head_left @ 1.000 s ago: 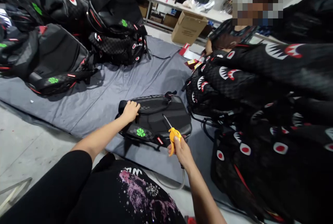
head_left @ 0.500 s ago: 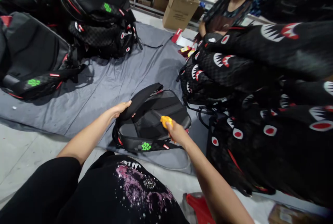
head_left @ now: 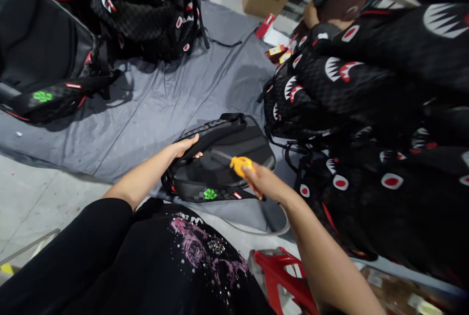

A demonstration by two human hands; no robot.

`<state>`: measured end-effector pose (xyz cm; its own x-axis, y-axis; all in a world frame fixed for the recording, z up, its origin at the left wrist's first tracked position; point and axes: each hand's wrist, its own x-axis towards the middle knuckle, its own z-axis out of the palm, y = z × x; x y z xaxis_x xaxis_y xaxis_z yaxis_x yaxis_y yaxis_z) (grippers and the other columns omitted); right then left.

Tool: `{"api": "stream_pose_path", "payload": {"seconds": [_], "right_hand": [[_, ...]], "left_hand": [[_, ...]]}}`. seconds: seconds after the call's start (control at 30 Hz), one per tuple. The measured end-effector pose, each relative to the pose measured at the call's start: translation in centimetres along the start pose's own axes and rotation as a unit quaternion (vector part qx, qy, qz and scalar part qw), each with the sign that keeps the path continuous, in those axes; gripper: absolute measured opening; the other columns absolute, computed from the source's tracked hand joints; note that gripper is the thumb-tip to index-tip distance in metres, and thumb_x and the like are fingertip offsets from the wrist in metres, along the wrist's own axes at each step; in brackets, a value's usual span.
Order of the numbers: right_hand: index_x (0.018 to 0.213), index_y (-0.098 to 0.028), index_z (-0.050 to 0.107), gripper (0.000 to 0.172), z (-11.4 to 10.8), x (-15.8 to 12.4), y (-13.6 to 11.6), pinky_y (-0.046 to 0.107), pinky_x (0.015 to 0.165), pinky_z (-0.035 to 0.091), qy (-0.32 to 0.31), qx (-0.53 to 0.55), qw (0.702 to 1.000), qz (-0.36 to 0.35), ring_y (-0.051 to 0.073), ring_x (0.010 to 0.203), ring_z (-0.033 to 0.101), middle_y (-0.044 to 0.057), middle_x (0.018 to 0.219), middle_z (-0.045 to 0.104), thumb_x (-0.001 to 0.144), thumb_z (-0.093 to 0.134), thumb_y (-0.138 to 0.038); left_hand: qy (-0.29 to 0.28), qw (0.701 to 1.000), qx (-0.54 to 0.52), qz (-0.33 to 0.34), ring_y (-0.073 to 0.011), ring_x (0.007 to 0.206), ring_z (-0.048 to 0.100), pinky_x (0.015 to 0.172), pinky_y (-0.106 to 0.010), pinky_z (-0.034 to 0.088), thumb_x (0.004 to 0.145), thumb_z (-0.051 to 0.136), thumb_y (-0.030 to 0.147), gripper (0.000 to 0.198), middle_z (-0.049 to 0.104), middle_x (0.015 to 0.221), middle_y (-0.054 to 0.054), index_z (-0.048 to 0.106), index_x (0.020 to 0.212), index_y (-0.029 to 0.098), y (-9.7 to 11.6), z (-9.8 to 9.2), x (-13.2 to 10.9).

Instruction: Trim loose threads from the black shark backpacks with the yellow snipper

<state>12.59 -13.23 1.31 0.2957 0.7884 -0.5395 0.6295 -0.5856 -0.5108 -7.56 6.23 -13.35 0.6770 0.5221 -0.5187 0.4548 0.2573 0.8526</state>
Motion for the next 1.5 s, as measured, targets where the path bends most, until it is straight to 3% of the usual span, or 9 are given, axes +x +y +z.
{"api": "stream_pose_path", "payload": {"seconds": [0.17, 0.27, 0.4, 0.57, 0.8, 1.07, 1.17, 1.33, 1.5], "right_hand": [[0.102, -0.017, 0.056, 0.037, -2.0, -1.4, 1.3, 0.023, 0.043, 0.038, -0.019, -0.007, 1.000, 0.006, 0.014, 0.039, 0.049, -0.003, 0.051, 0.054, 0.101, 0.036, -0.048], [0.106, -0.016, 0.056, 0.034, -2.7, -2.2, 2.4, 0.025, 0.045, 0.040, 0.058, -0.051, 0.994, 0.075, 0.015, 0.039, 0.052, -0.001, 0.052, 0.056, 0.101, 0.038, -0.043], [0.108, -0.016, 0.059, 0.035, -2.3, -3.2, 3.7, 0.027, 0.048, 0.044, -0.031, -0.073, 0.993, 0.083, 0.017, 0.042, 0.057, 0.001, 0.058, 0.062, 0.100, 0.042, -0.046], [0.121, -0.017, 0.057, 0.042, -0.3, -3.2, 4.3, 0.027, 0.051, 0.044, -0.016, -0.158, 0.983, 0.094, 0.017, 0.046, 0.060, 0.005, 0.068, 0.067, 0.101, 0.038, -0.050], [0.122, -0.015, 0.058, 0.047, 2.4, -2.1, 3.1, 0.033, 0.080, 0.049, 0.050, -0.311, 0.948, 0.038, 0.028, 0.100, 0.068, 0.017, 0.107, 0.071, 0.103, 0.035, -0.052], [0.123, -0.013, 0.055, 0.046, 4.7, -2.1, 2.7, 0.038, 0.082, 0.050, 0.031, -0.346, 0.938, 0.013, 0.032, 0.101, 0.069, 0.019, 0.107, 0.071, 0.104, 0.032, -0.048], [0.122, -0.015, 0.058, 0.049, 3.4, -1.8, 4.0, 0.038, 0.085, 0.049, -0.001, -0.317, 0.948, 0.023, 0.031, 0.106, 0.067, 0.019, 0.112, 0.070, 0.103, 0.033, -0.052], [0.126, -0.011, 0.055, 0.054, -1.6, -2.6, 7.3, 0.037, 0.072, 0.052, 0.159, -0.276, 0.935, 0.155, 0.030, 0.086, 0.072, 0.022, 0.100, 0.071, 0.102, 0.030, -0.053], [0.115, -0.015, 0.058, 0.037, -3.7, -5.3, 9.1, 0.028, 0.049, 0.045, 0.031, -0.152, 0.976, 0.150, 0.021, 0.045, 0.061, 0.006, 0.059, 0.065, 0.100, 0.041, -0.044]], "left_hand": [[0.062, 0.990, 0.101, 0.074, -0.0201, 0.101, 0.065, 0.091, -0.034, 0.050, 0.095, 0.051, 0.045, 0.050, 0.071, 0.112, -0.009, 0.054, 0.139, 0.022, -0.4, 2.4, -1.5], [0.233, 0.904, 0.333, 0.134, -0.0279, 0.118, 0.055, 0.101, -0.041, 0.041, 0.087, 0.065, 0.032, 0.053, 0.064, 0.123, -0.011, 0.055, 0.138, 0.026, -0.8, 3.7, -2.1], [0.324, 0.845, 0.410, 0.116, -0.0289, 0.114, 0.056, 0.096, -0.039, 0.043, 0.088, 0.063, 0.032, 0.050, 0.064, 0.118, -0.011, 0.055, 0.137, 0.027, -1.1, 4.2, -1.8], [0.311, 0.861, 0.393, 0.088, -0.0285, 0.115, 0.057, 0.095, -0.038, 0.045, 0.087, 0.065, 0.038, 0.051, 0.064, 0.121, -0.010, 0.055, 0.136, 0.028, -0.5, 4.2, -1.4], [0.311, 0.850, 0.416, 0.086, -0.0300, 0.119, 0.055, 0.100, -0.040, 0.042, 0.089, 0.062, 0.038, 0.054, 0.062, 0.126, -0.012, 0.052, 0.141, 0.026, -0.5, 4.6, -2.0], [0.353, 0.833, 0.405, 0.131, -0.0305, 0.126, 0.045, 0.105, -0.043, 0.038, 0.090, 0.060, 0.033, 0.056, 0.053, 0.137, -0.013, 0.049, 0.144, 0.021, -0.9, 5.7, -3.3], [0.327, 0.825, 0.406, 0.220, -0.0294, 0.133, 0.040, 0.108, -0.044, 0.035, 0.094, 0.053, 0.033, 0.054, 0.047, 0.145, -0.014, 0.045, 0.145, 0.021, -1.7, 7.6, -6.6], [0.060, 0.780, 0.516, 0.349, -0.0317, 0.140, 0.035, 0.112, -0.047, 0.031, 0.086, 0.065, 0.045, 0.073, 0.035, 0.157, -0.011, 0.036, 0.152, 0.032, -5.3, 12.2, -11.4], [0.083, 0.786, 0.551, 0.266, -0.0316, 0.129, 0.049, 0.102, -0.044, 0.042, 0.090, 0.059, 0.029, 0.057, 0.043, 0.153, -0.011, 0.046, 0.146, 0.031, -5.4, 13.5, -10.0]]}}
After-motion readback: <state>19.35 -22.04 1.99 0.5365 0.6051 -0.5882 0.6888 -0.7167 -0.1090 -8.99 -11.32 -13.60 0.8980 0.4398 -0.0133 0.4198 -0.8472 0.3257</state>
